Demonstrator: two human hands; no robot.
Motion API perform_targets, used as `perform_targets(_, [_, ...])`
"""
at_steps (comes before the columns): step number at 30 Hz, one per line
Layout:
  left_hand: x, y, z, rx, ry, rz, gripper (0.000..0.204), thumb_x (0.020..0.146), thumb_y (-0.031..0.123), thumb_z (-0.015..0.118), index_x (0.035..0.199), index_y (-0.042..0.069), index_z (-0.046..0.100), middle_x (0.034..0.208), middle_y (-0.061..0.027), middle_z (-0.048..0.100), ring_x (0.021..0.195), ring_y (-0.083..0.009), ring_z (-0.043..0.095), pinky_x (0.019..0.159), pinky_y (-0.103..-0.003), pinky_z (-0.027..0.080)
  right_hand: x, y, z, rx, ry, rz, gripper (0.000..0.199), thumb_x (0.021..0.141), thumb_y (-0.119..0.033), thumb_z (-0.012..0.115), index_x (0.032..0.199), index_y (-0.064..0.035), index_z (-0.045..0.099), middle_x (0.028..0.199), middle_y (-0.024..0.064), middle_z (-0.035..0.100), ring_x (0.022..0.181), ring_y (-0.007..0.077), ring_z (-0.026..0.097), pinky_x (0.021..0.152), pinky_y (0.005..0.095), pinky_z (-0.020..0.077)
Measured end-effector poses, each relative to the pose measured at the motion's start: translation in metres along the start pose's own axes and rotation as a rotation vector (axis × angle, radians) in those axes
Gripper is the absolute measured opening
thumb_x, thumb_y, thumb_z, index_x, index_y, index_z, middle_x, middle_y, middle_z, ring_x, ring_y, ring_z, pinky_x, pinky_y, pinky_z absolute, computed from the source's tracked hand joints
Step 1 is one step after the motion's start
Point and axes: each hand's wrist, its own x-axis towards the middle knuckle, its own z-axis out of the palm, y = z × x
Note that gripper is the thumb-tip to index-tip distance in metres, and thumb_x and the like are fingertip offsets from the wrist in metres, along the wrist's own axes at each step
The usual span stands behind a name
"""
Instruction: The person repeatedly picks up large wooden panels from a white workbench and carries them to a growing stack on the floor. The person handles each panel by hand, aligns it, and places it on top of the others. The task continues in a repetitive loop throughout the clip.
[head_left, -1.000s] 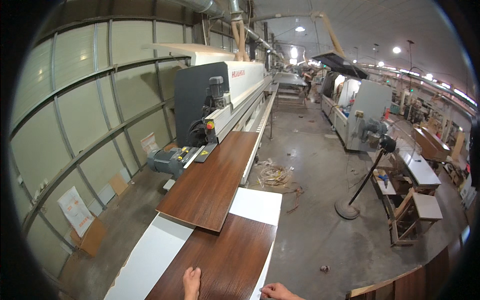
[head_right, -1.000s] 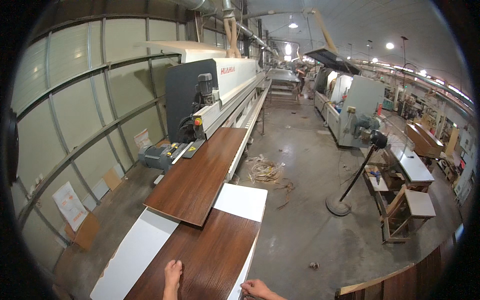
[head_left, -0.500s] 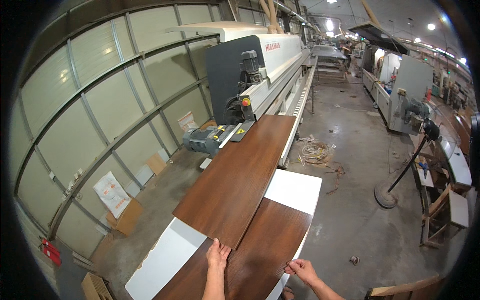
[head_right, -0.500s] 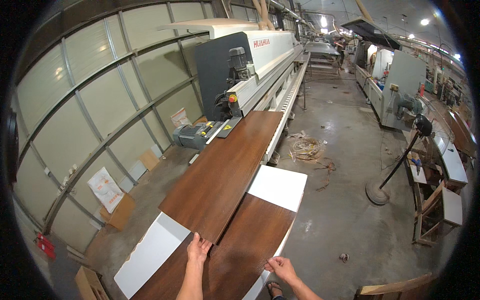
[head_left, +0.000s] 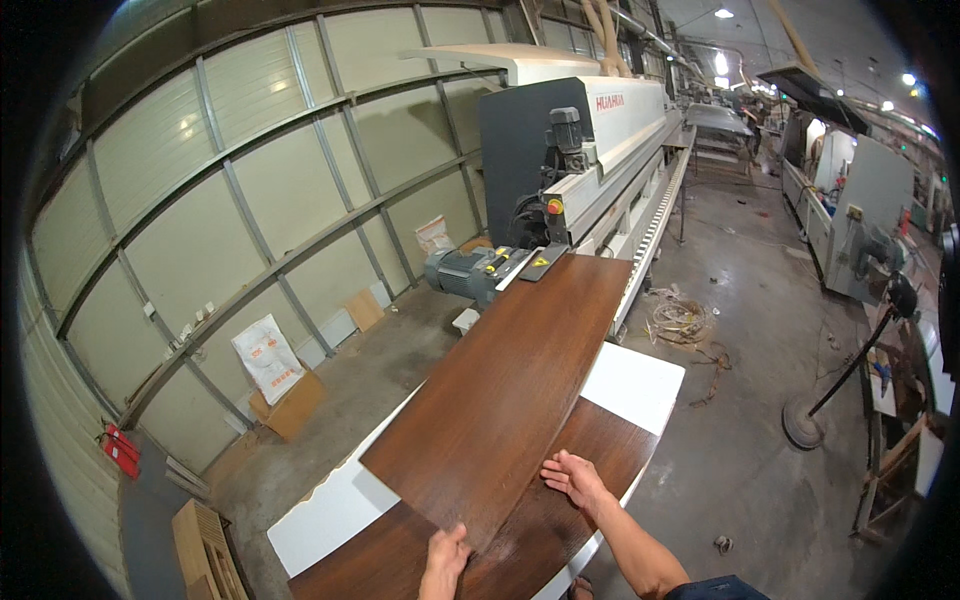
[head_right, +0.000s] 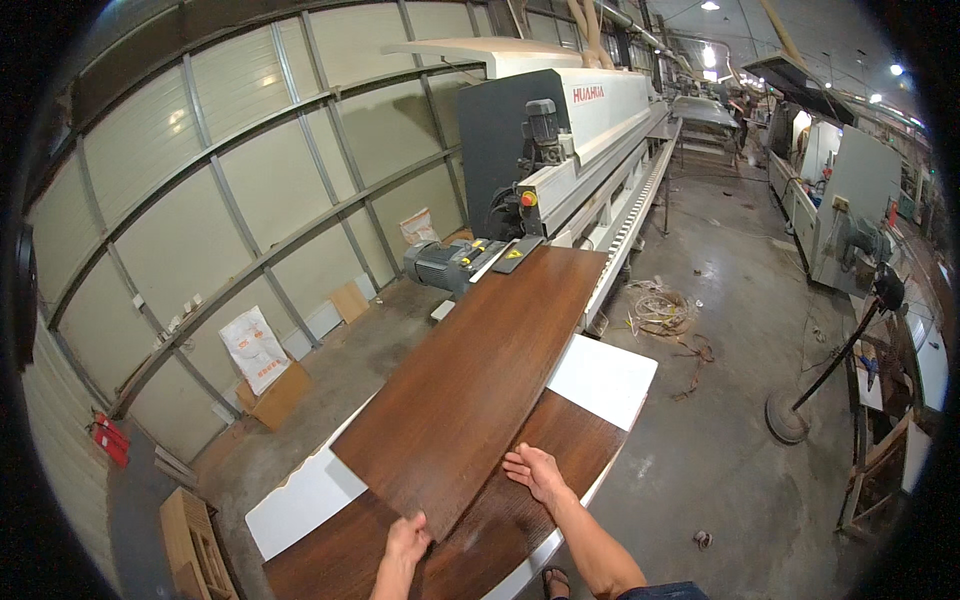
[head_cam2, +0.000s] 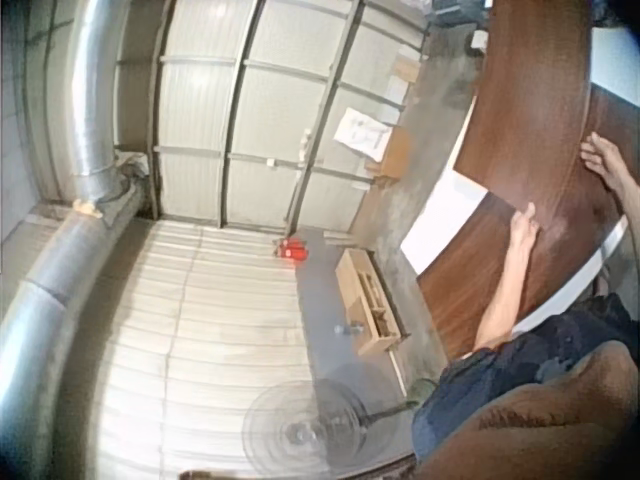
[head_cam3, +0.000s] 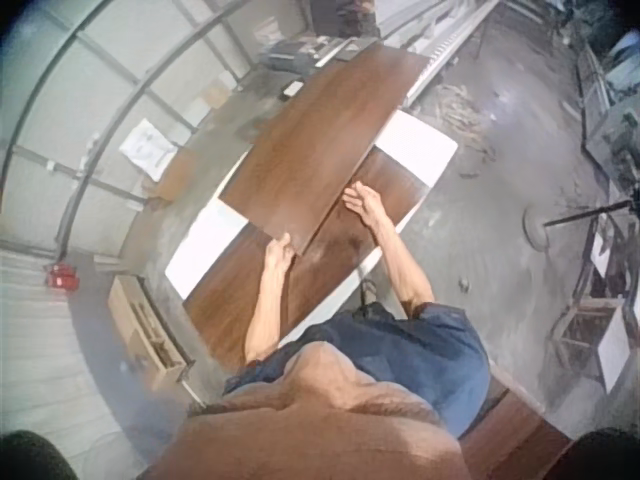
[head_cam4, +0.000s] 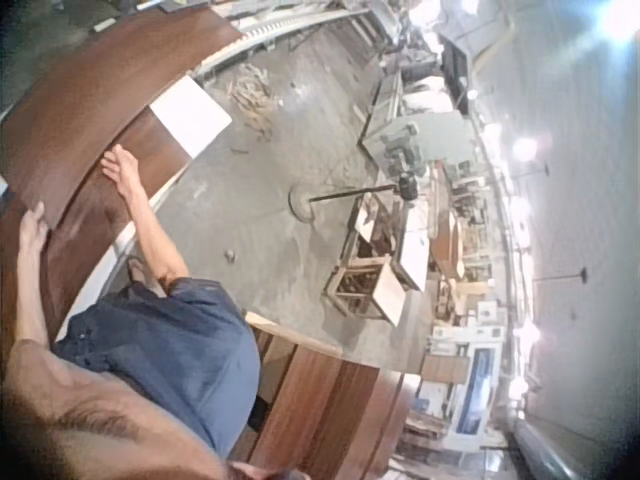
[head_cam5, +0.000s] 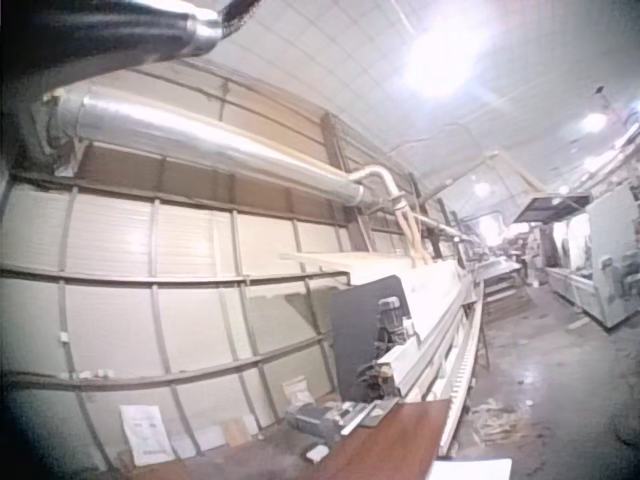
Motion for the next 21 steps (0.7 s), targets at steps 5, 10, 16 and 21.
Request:
perform_targets(5, [-0.157,-0.013,-0.012,0.224,0.135,0.015,0.036,0.088,0.023,0.062,0.112,-0.003,0.053,0.104,-0.0126,0.058,0.089,-0.0216,0.056,0.075,-0.036,0.044,0.036,-0.020,-0.002,0.235,-0.119,-0.038,0.029,0.095,-0.034,0.051,0.102,-0.0070,0.057,0.093,0.0064,0.063,0.093,0.0247,0.061,0.093,0.0462,0.0453])
perform_targets(10, [-0.262,0.003,-0.044,0.319,0.527,-0.192,0.045,0.087,0.031,0.061,0.120,0.000,0.056,0.096,-0.0051,0.058,0.083,-0.0113,0.053,0.082,-0.025,0.044,0.047,-0.012,-0.006,0.089,0.042,-0.079,0.033,0.092,-0.023,0.057,0.114,0.0020,0.054,0.113,0.0136,0.061,0.099,0.0301,0.060,0.083,0.0469,0.0486])
perform_targets(16, [-0.307,0.004,-0.134,0.092,0.777,0.190,0.049,0.084,0.036,0.065,0.114,-0.003,0.058,0.104,-0.0101,0.058,0.090,-0.0186,0.053,0.082,-0.031,0.046,-0.023,0.067,0.022,-0.327,0.349,0.066,0.031,0.084,-0.013,0.065,0.109,0.0037,0.058,0.099,0.0117,0.064,0.078,0.0243,0.058,0.063,0.0402,0.0488])
perform_targets(21, [-0.347,0.046,-0.176,0.399,0.926,0.242,0.060,0.085,0.043,0.062,0.118,-0.006,0.055,0.117,-0.0128,0.058,0.104,-0.0262,0.053,0.092,-0.037,0.043,-0.099,0.106,0.026,-0.287,0.244,0.075,0.021,0.086,-0.017,0.066,0.088,0.0032,0.060,0.077,0.0122,0.063,0.057,0.0200,0.056,0.050,0.0331,0.0476])
